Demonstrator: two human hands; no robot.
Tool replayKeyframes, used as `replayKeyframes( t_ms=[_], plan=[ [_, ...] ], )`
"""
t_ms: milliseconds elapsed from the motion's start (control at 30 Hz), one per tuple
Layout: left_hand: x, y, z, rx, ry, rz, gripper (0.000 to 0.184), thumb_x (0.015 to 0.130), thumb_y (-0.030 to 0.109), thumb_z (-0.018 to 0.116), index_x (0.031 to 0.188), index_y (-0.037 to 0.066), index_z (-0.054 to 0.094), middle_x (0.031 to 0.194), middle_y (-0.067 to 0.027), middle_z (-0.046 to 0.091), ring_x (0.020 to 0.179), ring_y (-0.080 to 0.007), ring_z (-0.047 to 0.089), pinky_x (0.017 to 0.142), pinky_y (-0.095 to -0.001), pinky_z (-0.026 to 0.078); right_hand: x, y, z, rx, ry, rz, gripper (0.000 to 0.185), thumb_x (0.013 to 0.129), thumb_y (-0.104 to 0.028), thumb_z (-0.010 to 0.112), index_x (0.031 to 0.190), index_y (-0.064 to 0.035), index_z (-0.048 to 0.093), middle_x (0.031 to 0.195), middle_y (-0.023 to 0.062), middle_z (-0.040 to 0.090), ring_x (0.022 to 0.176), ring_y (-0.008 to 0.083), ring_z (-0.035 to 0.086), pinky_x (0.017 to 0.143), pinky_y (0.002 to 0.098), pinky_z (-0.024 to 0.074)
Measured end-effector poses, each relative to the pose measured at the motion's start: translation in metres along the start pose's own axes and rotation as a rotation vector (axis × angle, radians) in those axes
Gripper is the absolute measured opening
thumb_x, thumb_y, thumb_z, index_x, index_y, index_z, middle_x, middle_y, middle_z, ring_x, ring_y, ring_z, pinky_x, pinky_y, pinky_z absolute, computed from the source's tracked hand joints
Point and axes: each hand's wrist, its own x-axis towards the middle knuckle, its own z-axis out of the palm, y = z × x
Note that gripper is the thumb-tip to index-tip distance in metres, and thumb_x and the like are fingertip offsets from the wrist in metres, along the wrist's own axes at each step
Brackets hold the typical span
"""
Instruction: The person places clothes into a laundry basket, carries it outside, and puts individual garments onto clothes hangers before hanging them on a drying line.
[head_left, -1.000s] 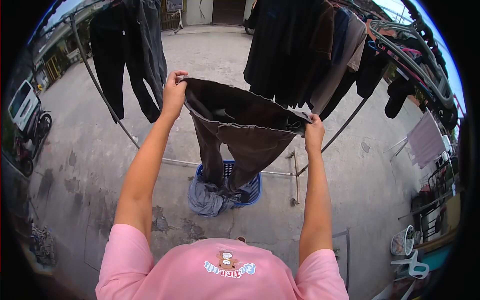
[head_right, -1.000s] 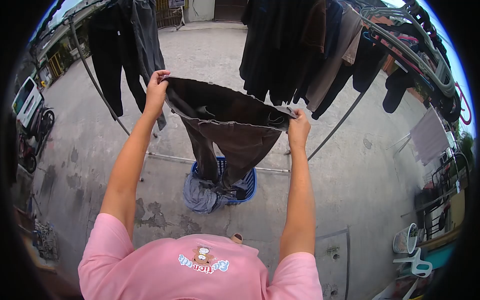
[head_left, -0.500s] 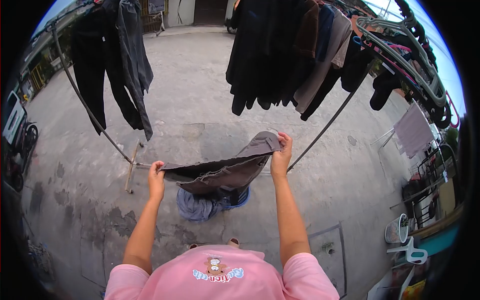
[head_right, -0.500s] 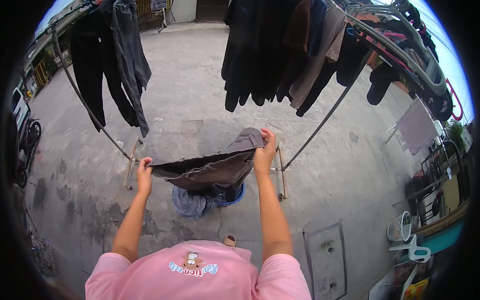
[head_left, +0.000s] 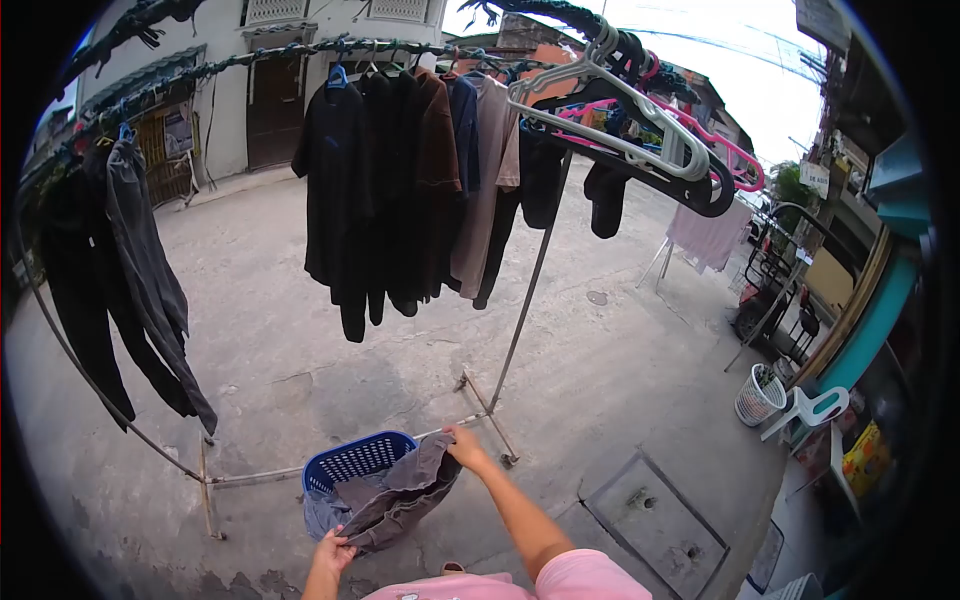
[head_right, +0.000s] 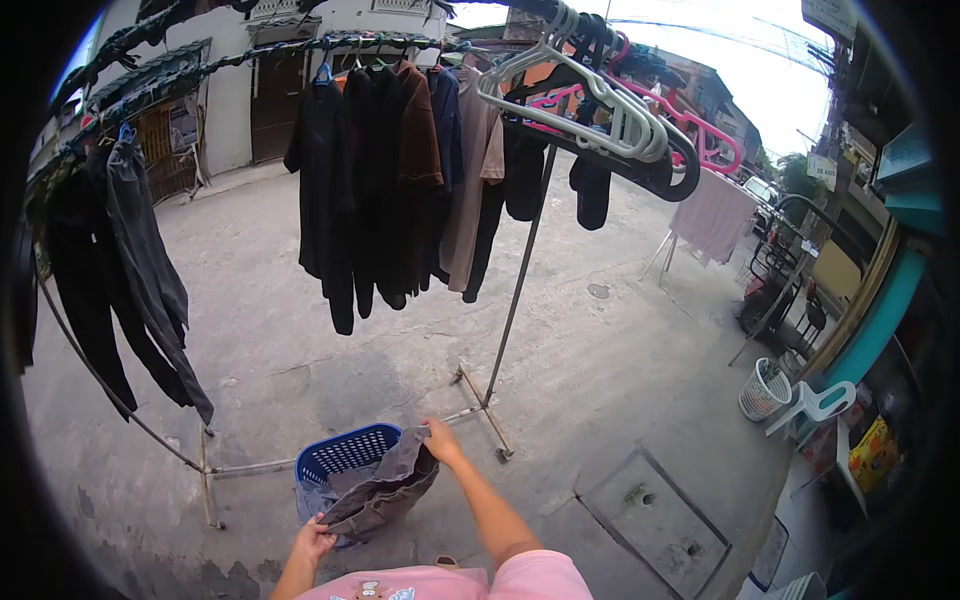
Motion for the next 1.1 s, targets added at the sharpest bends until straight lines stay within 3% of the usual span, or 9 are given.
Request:
replayKeyframes(
  t_ms=[67,133,333,467,500,633,767,1000,1100],
  plan=[
    [-0.024,0.013,0.031,0.237,-0.069,0.174,0.039,0.071,-0.007,0.04,0.105,0.01,0.05,0.096,-0.0084,0.052,0.092,-0.0221,0.054,0.074,-0.0323,0.045,0.006,-0.017,-0.026,-0.471,-0.235,-0.267,0.027,0.071,-0.004,0.059,0.098,-0.0049,0.057,0.106,0.0131,0.056,0.1,0.0296,0.052,0.081,0.0379,0.0433],
    [-0.054,0.021,0.071,0.591,-0.027,0.451,0.032,0.067,-0.009,0.043,0.094,0.006,0.052,0.089,-0.0053,0.048,0.083,-0.0169,0.052,0.073,-0.0253,0.043,0.012,-0.138,-0.087,-0.603,0.041,-0.746,0.029,0.073,-0.007,0.059,0.101,-0.0059,0.057,0.113,0.0126,0.052,0.107,0.0297,0.048,0.085,0.0393,0.0423],
    [-0.044,0.007,0.099,0.897,0.019,1.197,0.025,0.063,-0.011,0.042,0.084,-0.001,0.051,0.089,-0.0081,0.047,0.082,-0.0211,0.051,0.079,-0.0285,0.041,-0.01,-0.391,-0.274,-0.779,1.055,-1.362,0.018,0.073,0.0,0.06,0.09,-0.0071,0.061,0.088,0.006,0.061,0.086,0.021,0.056,0.075,0.0304,0.0467],
    [-0.049,0.02,0.101,0.865,0.002,1.327,0.024,0.063,-0.011,0.041,0.084,-0.004,0.05,0.09,-0.0114,0.043,0.09,-0.0264,0.049,0.084,-0.0322,0.039,-0.012,-0.445,-0.386,-0.462,0.901,-1.036,0.02,0.087,-0.022,0.052,0.103,-0.0128,0.061,0.094,0.0021,0.064,0.087,0.0108,0.055,0.071,0.0241,0.0427],
    [-0.054,0.024,0.103,0.774,-0.01,1.325,0.024,0.063,-0.011,0.04,0.084,-0.005,0.05,0.091,-0.012,0.042,0.092,-0.0269,0.048,0.085,-0.033,0.039,-0.018,-0.458,-0.38,-0.198,0.848,-1.034,0.014,0.084,-0.013,0.052,0.094,-0.004,0.055,0.065,0.0006,0.055,0.055,0.0114,0.053,0.055,0.0255,0.0457],
    [-0.055,0.037,0.102,0.947,-0.013,1.388,0.023,0.067,-0.009,0.037,0.085,-0.008,0.051,0.097,-0.0128,0.044,0.092,-0.0242,0.049,0.086,-0.0312,0.04,0.016,-0.444,-0.461,-0.611,0.668,-0.643,0.026,0.084,-0.031,0.055,0.104,-0.0148,0.06,0.096,0.0049,0.063,0.092,0.0161,0.055,0.075,0.0299,0.0428],
    [-0.055,0.04,0.109,0.85,-0.119,1.329,0.027,0.068,-0.009,0.035,0.089,-0.008,0.053,0.099,-0.012,0.045,0.092,-0.0221,0.048,0.089,-0.0293,0.037,0.04,-0.425,-0.458,-0.861,0.596,-0.354,0.038,0.078,-0.04,0.059,0.105,-0.0135,0.059,0.098,0.013,0.061,0.089,0.0218,0.058,0.073,0.0346,0.0457],
    [-0.042,0.058,0.114,0.948,0.0,1.361,0.024,0.074,-0.002,0.039,0.092,-0.005,0.055,0.103,-0.0088,0.045,0.097,-0.0208,0.047,0.089,-0.0281,0.035,0.034,-0.409,-0.446,-0.532,0.817,-0.59,0.03,0.079,-0.03,0.059,0.101,-0.0104,0.059,0.096,0.0075,0.062,0.083,0.0129,0.059,0.065,0.0242,0.0467],
    [-0.044,0.066,0.124,0.83,-0.006,1.328,0.026,0.075,-0.002,0.039,0.095,-0.002,0.055,0.105,-0.0067,0.046,0.098,-0.0187,0.047,0.089,-0.0277,0.035,0.019,-0.406,-0.457,-0.351,1.075,-0.749,0.029,0.082,-0.028,0.053,0.103,-0.0092,0.059,0.092,0.0104,0.065,0.082,0.0248,0.061,0.073,0.029,0.0451]
  ],
)
